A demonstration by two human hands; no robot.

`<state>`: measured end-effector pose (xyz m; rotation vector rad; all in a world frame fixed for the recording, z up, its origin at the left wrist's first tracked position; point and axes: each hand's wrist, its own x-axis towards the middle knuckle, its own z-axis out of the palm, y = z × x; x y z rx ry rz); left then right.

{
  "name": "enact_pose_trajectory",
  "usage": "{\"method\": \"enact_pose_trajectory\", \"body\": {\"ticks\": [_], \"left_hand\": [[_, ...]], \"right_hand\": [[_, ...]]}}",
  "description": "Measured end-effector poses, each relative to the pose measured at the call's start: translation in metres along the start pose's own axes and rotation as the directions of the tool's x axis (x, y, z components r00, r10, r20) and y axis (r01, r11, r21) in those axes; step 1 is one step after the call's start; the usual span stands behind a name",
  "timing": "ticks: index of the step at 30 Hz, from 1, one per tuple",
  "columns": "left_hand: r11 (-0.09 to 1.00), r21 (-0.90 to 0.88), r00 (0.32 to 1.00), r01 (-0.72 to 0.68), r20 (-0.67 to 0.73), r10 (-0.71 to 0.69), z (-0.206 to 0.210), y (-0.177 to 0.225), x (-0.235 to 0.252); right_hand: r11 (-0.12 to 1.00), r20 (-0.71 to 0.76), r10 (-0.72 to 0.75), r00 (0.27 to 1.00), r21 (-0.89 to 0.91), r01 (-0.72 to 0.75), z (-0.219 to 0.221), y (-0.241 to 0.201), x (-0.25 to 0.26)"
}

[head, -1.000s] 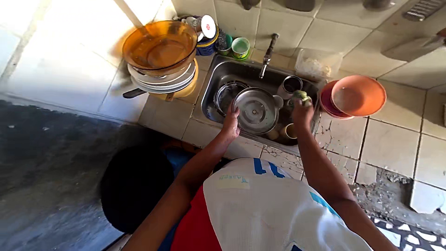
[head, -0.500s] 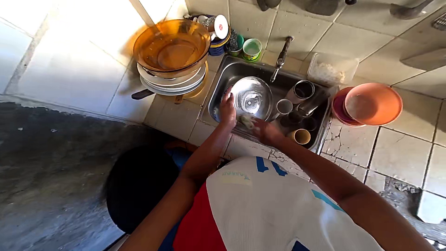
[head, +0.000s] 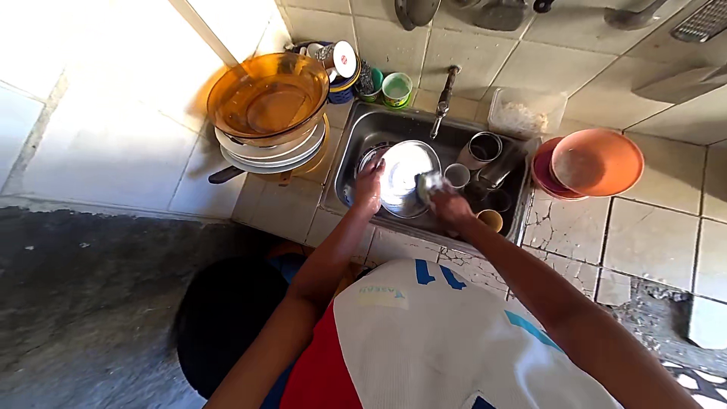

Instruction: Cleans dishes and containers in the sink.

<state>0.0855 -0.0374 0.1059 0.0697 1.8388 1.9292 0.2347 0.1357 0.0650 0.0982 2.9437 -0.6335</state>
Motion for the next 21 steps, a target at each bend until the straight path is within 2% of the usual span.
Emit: {"method": "enact_pose_trajectory", "body": {"ticks": [1, 3, 6, 7, 10, 13, 15, 17, 19, 21], "left_hand": [[1.000, 0.019, 0.999, 0.022, 0.026, -0.023, 0.004, -0.003, -0.004], [0.998, 0.036, 0.997, 0.050, 0.050, -0.052, 0.016, -0.008, -0.011], [1.000, 0.003, 1.000, 0.028, 0.012, -0.028, 0.022, -0.003, -0.005], [1.000, -0.004, 1.000, 0.022, -0.003, -0.022, 0.016, 0.000, -0.002], [0.998, -0.015, 0.998, 0.061, 0.010, -0.061, 0.005, 0.002, 0.001], [0.992, 0.005, 0.990, 0.126, 0.065, -0.126, 0.020, -0.003, -0.010], [0.990, -0.025, 0.988, 0.136, 0.078, -0.134, 0.032, 0.001, -0.010], [0.992, -0.047, 0.993, 0.115, 0.045, -0.113, 0.032, 0.001, -0.004], [0.995, -0.008, 0.995, 0.102, -0.014, -0.102, 0.024, 0.006, 0.006], [0.978, -0.035, 0.976, 0.207, -0.060, -0.209, 0.013, 0.015, 0.010]], "right_hand": [[0.999, -0.045, 0.043, 0.998, -0.001, -0.043, 0.000, 0.006, 0.006], [0.996, -0.091, 0.075, 0.993, 0.045, -0.071, -0.001, -0.011, 0.018], [0.989, -0.105, -0.111, 0.988, 0.087, 0.120, 0.003, -0.049, 0.007], [0.987, -0.082, -0.117, 0.990, 0.098, 0.125, 0.005, -0.052, -0.001], [0.997, -0.034, 0.071, 0.997, -0.025, -0.072, 0.005, -0.025, -0.002], [0.982, -0.136, 0.181, 0.974, -0.029, -0.187, -0.007, -0.015, 0.034], [0.992, -0.167, 0.123, 0.978, 0.047, -0.117, -0.016, -0.032, 0.050], [0.989, -0.180, -0.057, 0.982, 0.122, 0.080, -0.009, -0.052, 0.046], [0.963, -0.111, -0.195, 0.974, 0.165, 0.212, -0.008, -0.066, 0.033], [0.951, -0.078, -0.264, 0.961, 0.147, 0.274, -0.005, -0.062, 0.021]]}}
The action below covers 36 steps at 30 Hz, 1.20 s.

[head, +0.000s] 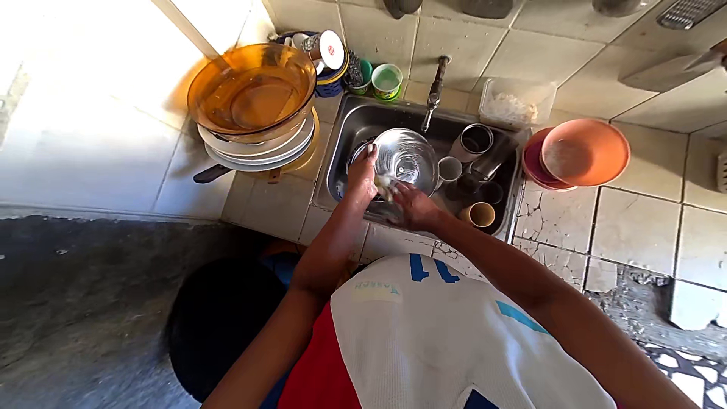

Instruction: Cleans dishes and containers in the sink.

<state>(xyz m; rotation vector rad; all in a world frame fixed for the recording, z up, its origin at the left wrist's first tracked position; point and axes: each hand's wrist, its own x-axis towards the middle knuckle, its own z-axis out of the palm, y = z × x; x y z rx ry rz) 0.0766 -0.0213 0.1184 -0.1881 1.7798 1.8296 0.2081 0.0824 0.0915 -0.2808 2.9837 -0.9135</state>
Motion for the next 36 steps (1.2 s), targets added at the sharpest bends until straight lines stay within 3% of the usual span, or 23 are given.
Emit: {"method": "enact_pose_trajectory", "body": {"ticks": [2, 5, 7, 9, 10, 11, 14, 16, 19, 22, 24, 26, 27, 29, 31, 33, 34, 36], "left_hand": [[0.994, -0.022, 0.994, 0.110, 0.019, -0.110, -0.003, 0.005, 0.000], [0.992, 0.044, 0.993, 0.116, 0.016, -0.117, 0.001, 0.001, 0.008], [0.991, 0.065, 0.990, 0.116, 0.072, -0.121, -0.005, -0.019, 0.015], [0.968, -0.144, 0.961, 0.207, 0.215, -0.173, -0.004, -0.034, 0.012], [0.928, -0.286, 0.941, 0.241, 0.304, -0.150, -0.005, -0.042, 0.010], [0.884, -0.393, 0.926, 0.255, 0.361, -0.107, -0.007, -0.048, 0.008], [0.889, -0.405, 0.920, 0.214, 0.389, -0.044, -0.008, -0.040, -0.006], [0.952, -0.261, 0.910, 0.161, 0.412, -0.042, 0.000, -0.023, -0.023], [0.993, -0.050, 0.850, 0.106, 0.523, -0.064, 0.012, -0.009, -0.042], [0.995, -0.045, 0.808, 0.085, 0.588, -0.043, 0.012, -0.005, -0.040], [0.999, -0.031, 0.796, 0.014, 0.605, 0.007, 0.006, -0.003, -0.038], [0.997, 0.057, 0.770, -0.059, 0.638, 0.009, 0.006, 0.002, -0.043], [0.990, 0.109, 0.761, -0.085, 0.648, -0.006, 0.008, 0.004, -0.047], [0.976, 0.175, 0.734, -0.128, 0.679, -0.026, 0.010, 0.004, -0.048], [0.976, 0.166, 0.729, -0.142, 0.684, -0.010, 0.009, 0.000, -0.050], [0.990, 0.096, 0.738, -0.103, 0.675, 0.011, 0.007, -0.009, -0.053], [0.994, 0.067, 0.750, -0.082, 0.661, 0.017, 0.007, -0.012, -0.054], [0.996, 0.074, 0.784, -0.041, 0.620, -0.014, 0.008, -0.004, -0.049]], "right_hand": [[0.998, -0.119, -0.024, 0.993, 0.057, 0.031, 0.003, 0.012, -0.006], [0.907, -0.275, 0.214, 0.937, 0.412, -0.086, -0.021, 0.009, 0.003], [0.689, -0.342, 0.360, 0.868, 0.725, 0.001, -0.040, 0.013, 0.007], [0.387, -0.327, 0.525, 0.786, 0.914, 0.122, -0.054, 0.023, 0.012], [0.315, -0.293, 0.599, 0.745, 0.942, 0.118, -0.057, 0.032, 0.010], [0.323, -0.270, 0.659, 0.702, 0.944, 0.060, -0.059, 0.044, 0.007], [0.594, -0.340, 0.749, 0.568, 0.724, -0.350, -0.060, 0.095, -0.001], [0.671, -0.357, 0.730, 0.583, 0.539, -0.510, -0.062, 0.112, -0.003], [0.757, -0.292, 0.564, 0.772, 0.555, -0.343, -0.059, 0.097, 0.006], [0.882, -0.205, 0.193, 0.960, 0.466, -0.078, -0.062, 0.055, 0.006], [0.947, -0.238, -0.019, 0.971, 0.307, 0.094, -0.058, 0.031, 0.006], [0.958, -0.339, -0.121, 0.933, 0.205, 0.199, -0.053, 0.031, 0.013], [0.965, -0.404, -0.125, 0.906, 0.164, 0.206, -0.052, 0.037, 0.018], [0.974, -0.503, 0.001, 0.864, 0.196, 0.113, -0.057, 0.055, 0.029], [0.911, -0.521, 0.271, 0.810, 0.411, -0.041, -0.062, 0.075, 0.031], [0.766, -0.398, 0.559, 0.728, 0.584, -0.269, -0.066, 0.085, 0.030], [0.754, -0.368, 0.587, 0.721, 0.572, -0.322, -0.069, 0.084, 0.030], [0.877, -0.385, 0.441, 0.810, 0.377, -0.298, -0.079, 0.067, 0.034]]}}
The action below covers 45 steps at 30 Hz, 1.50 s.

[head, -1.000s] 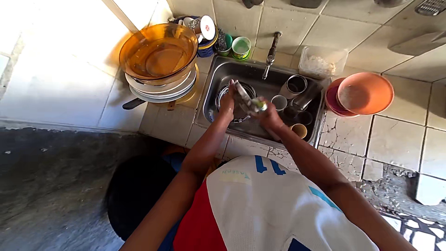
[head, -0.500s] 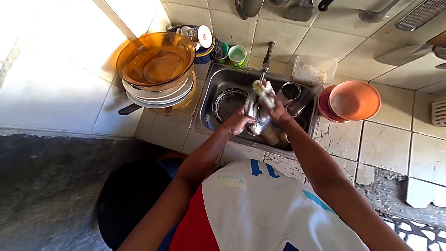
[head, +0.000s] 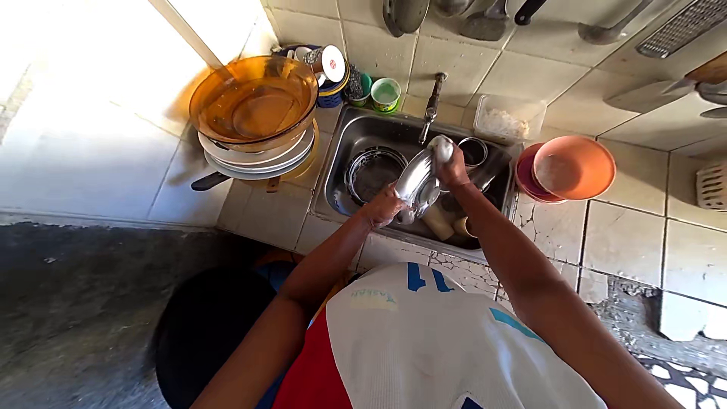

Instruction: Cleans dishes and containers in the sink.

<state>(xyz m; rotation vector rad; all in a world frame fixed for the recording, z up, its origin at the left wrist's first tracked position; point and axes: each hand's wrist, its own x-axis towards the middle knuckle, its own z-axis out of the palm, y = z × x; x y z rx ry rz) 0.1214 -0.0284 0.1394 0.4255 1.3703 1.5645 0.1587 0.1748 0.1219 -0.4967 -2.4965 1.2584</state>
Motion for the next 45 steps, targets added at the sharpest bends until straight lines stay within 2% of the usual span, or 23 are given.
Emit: {"method": "enact_pose_trajectory", "body": {"ticks": [3, 4, 5, 7, 9, 11, 14, 16, 17, 18, 20, 22, 23, 25, 27, 28, 30, 32, 36, 38, 40, 42, 45], "left_hand": [[0.996, 0.070, 0.998, 0.059, -0.012, -0.059, 0.002, 0.016, 0.003], [0.997, 0.069, 1.000, 0.025, -0.014, -0.024, 0.002, 0.018, 0.005], [0.998, 0.053, 1.000, -0.021, -0.018, 0.022, 0.003, 0.019, 0.006], [0.995, -0.006, 0.995, -0.096, -0.024, 0.096, 0.005, 0.018, 0.005], [0.991, -0.053, 0.992, -0.124, -0.033, 0.123, 0.005, 0.011, 0.001], [0.993, -0.070, 0.995, -0.092, -0.035, 0.090, 0.001, 0.005, 0.001], [0.998, 0.007, 0.998, 0.067, -0.015, -0.067, -0.002, 0.015, 0.008], [0.997, 0.002, 0.997, 0.079, -0.015, -0.079, 0.000, 0.017, 0.011], [0.999, -0.018, 0.999, 0.049, -0.022, -0.049, 0.001, 0.016, 0.013], [0.999, -0.036, 1.000, 0.009, -0.027, -0.010, 0.001, 0.015, 0.014], [0.997, -0.066, 0.998, -0.051, -0.038, 0.048, 0.000, 0.009, 0.014], [0.994, -0.112, 0.999, -0.007, -0.044, 0.002, -0.003, 0.001, 0.013], [0.992, -0.121, 0.998, 0.039, -0.042, -0.044, -0.005, -0.001, 0.013], [0.984, -0.117, 0.990, 0.135, -0.027, -0.139, -0.006, 0.002, 0.017], [0.973, -0.156, 0.981, 0.170, -0.065, -0.182, 0.000, 0.004, 0.019], [0.967, -0.195, 0.977, 0.163, -0.102, -0.186, 0.003, 0.004, 0.018], [0.958, -0.272, 0.976, 0.094, -0.163, -0.142, 0.009, 0.006, 0.018], [0.925, -0.379, 0.973, -0.005, -0.215, -0.083, 0.016, 0.005, 0.019], [0.833, -0.531, 0.936, -0.154, -0.348, -0.049, 0.028, -0.002, 0.029], [0.809, -0.547, 0.912, -0.218, -0.409, -0.030, 0.029, -0.008, 0.038], [0.833, -0.514, 0.897, -0.204, -0.438, -0.051, 0.031, -0.012, 0.042], [0.891, -0.427, 0.880, -0.154, -0.469, -0.073, 0.035, -0.015, 0.042], [0.968, -0.226, 0.893, -0.106, -0.449, -0.007, 0.034, -0.025, 0.045]], "right_hand": [[0.890, 0.196, -0.356, 0.914, -0.226, 0.395, 0.010, -0.037, -0.018], [0.859, 0.168, -0.430, 0.887, -0.227, 0.460, 0.015, -0.035, -0.016], [0.881, 0.096, -0.427, 0.899, -0.181, 0.437, 0.015, -0.027, -0.008], [0.988, -0.070, -0.141, 0.988, 0.057, 0.145, 0.008, -0.002, 0.010], [0.961, -0.074, 0.215, 0.974, 0.193, -0.197, 0.003, 0.017, 0.019], [0.962, -0.008, 0.266, 0.964, 0.062, -0.265, -0.006, 0.010, 0.016], [0.969, 0.225, 0.026, 0.974, -0.245, 0.031, -0.012, -0.046, 0.004], [0.942, 0.287, -0.168, 0.943, -0.236, 0.240, 0.000, -0.056, -0.003], [0.950, 0.213, -0.219, 0.952, -0.174, 0.258, 0.002, -0.044, 0.003], [0.974, 0.113, -0.193, 0.975, -0.095, 0.204, 0.001, -0.026, 0.012], [0.994, 0.001, 0.090, 0.996, 0.065, -0.090, -0.007, 0.003, 0.030], [0.933, 0.095, 0.355, 0.930, 0.027, -0.359, -0.010, 0.009, 0.035], [0.924, 0.165, 0.383, 0.909, -0.092, -0.372, -0.012, -0.003, 0.032], [0.934, 0.322, 0.219, 0.921, -0.343, -0.102, -0.007, -0.042, 0.022], [0.911, 0.412, -0.110, 0.904, -0.321, 0.257, 0.011, -0.061, 0.010], [0.915, 0.367, -0.226, 0.902, -0.238, 0.326, 0.015, -0.058, 0.012], [0.981, 0.215, -0.174, 0.961, -0.046, 0.188, 0.003, -0.036, 0.028], [0.986, 0.075, 0.057, 0.996, 0.153, -0.068, -0.010, -0.003, 0.031], [0.890, -0.020, 0.344, 0.939, 0.326, -0.319, 0.017, 0.032, -0.019], [0.894, -0.090, 0.379, 0.921, 0.293, -0.339, 0.040, 0.030, -0.047], [0.932, -0.086, 0.346, 0.934, 0.141, -0.333, 0.050, 0.022, -0.067], [0.935, -0.086, 0.351, 0.933, -0.024, -0.354, 0.054, 0.014, -0.076], [0.935, -0.085, 0.340, 0.937, -0.074, -0.346, 0.053, 0.002, -0.086]]}}
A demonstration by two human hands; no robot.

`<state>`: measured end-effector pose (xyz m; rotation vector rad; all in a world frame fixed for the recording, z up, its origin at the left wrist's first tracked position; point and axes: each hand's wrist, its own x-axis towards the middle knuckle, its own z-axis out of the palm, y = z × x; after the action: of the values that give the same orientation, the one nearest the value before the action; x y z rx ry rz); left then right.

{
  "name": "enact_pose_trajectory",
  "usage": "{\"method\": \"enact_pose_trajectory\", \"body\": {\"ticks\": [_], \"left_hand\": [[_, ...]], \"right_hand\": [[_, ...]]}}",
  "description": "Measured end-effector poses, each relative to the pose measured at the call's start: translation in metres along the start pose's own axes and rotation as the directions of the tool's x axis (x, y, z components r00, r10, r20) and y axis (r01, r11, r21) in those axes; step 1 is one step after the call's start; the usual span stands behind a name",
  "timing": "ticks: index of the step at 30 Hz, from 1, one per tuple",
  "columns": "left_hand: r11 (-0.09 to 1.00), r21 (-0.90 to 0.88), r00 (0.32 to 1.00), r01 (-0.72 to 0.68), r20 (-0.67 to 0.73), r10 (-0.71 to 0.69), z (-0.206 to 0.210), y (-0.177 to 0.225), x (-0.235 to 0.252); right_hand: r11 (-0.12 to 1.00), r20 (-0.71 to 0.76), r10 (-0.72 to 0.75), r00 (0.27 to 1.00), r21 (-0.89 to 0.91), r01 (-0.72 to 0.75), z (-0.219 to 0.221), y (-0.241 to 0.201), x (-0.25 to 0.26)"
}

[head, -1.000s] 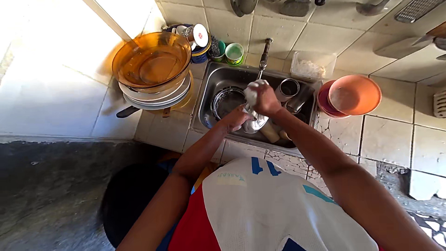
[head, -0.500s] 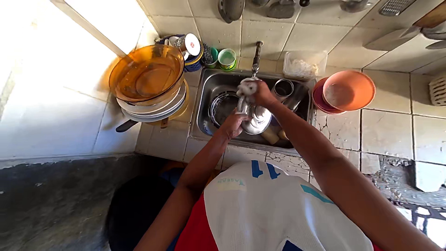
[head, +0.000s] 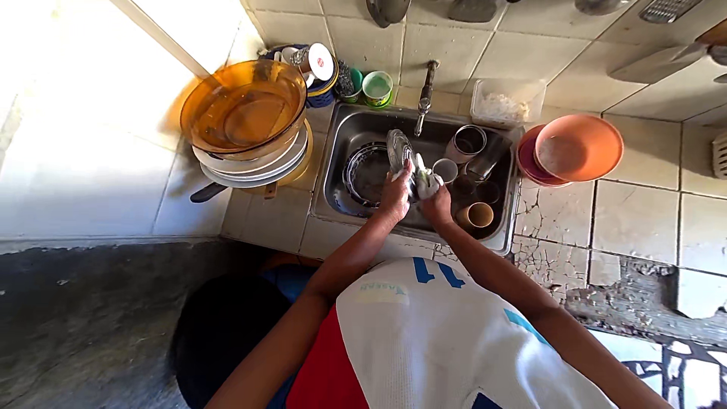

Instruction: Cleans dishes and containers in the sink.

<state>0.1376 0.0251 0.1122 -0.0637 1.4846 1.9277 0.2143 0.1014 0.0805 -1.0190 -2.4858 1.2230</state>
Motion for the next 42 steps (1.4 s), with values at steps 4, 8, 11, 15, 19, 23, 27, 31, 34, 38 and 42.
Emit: {"method": "enact_pose_trajectory", "body": {"ticks": [4, 8, 11, 15, 19, 23, 27, 31, 34, 38, 42], "left_hand": [[0.968, 0.227, 0.993, -0.108, 0.071, 0.094, -0.006, -0.003, -0.003], [0.977, 0.189, 0.983, -0.099, 0.168, 0.068, -0.017, -0.005, -0.013], [0.935, 0.315, 0.964, -0.161, 0.252, 0.081, -0.024, 0.004, -0.035], [0.969, 0.199, 0.954, -0.149, 0.286, 0.088, -0.019, 0.017, -0.044], [0.980, -0.188, 0.989, 0.072, 0.141, -0.045, -0.017, 0.027, -0.032], [0.922, -0.373, 0.995, 0.102, 0.033, -0.096, -0.023, 0.033, -0.019], [0.984, -0.171, 0.998, 0.046, 0.047, -0.039, -0.009, 0.021, -0.015], [0.970, 0.163, 0.979, -0.182, 0.125, 0.163, -0.002, 0.000, -0.017], [0.918, 0.273, 0.958, -0.287, 0.104, 0.268, -0.001, 0.004, -0.012], [0.907, 0.237, 0.932, -0.348, -0.016, 0.362, -0.003, 0.025, -0.011], [0.896, 0.019, 0.896, -0.443, 0.049, 0.442, -0.001, 0.008, -0.021]], "right_hand": [[0.974, -0.106, -0.188, 0.976, 0.110, 0.200, 0.000, -0.010, -0.021], [0.973, -0.030, -0.208, 0.978, -0.109, 0.204, -0.027, -0.042, 0.002], [0.981, 0.056, -0.049, 0.997, -0.187, 0.059, -0.056, -0.065, 0.052], [0.999, 0.162, -0.035, 0.986, 0.043, 0.028, -0.052, -0.032, 0.113], [0.913, -0.037, -0.083, 0.996, 0.398, 0.091, -0.027, -0.007, 0.091], [0.804, -0.105, -0.094, 0.990, 0.578, 0.137, -0.019, -0.002, 0.050], [0.914, -0.050, -0.262, 0.964, 0.307, 0.265, 0.010, -0.017, 0.034], [0.832, -0.012, 0.160, 0.987, 0.539, -0.129, 0.007, -0.023, 0.058], [0.745, -0.131, 0.077, 0.988, 0.667, 0.030, 0.014, -0.041, 0.021], [0.689, 0.073, 0.113, 0.991, 0.713, -0.132, 0.019, -0.068, -0.027], [0.448, 0.210, 0.320, 0.924, 0.826, -0.343, 0.023, -0.037, 0.022]]}}
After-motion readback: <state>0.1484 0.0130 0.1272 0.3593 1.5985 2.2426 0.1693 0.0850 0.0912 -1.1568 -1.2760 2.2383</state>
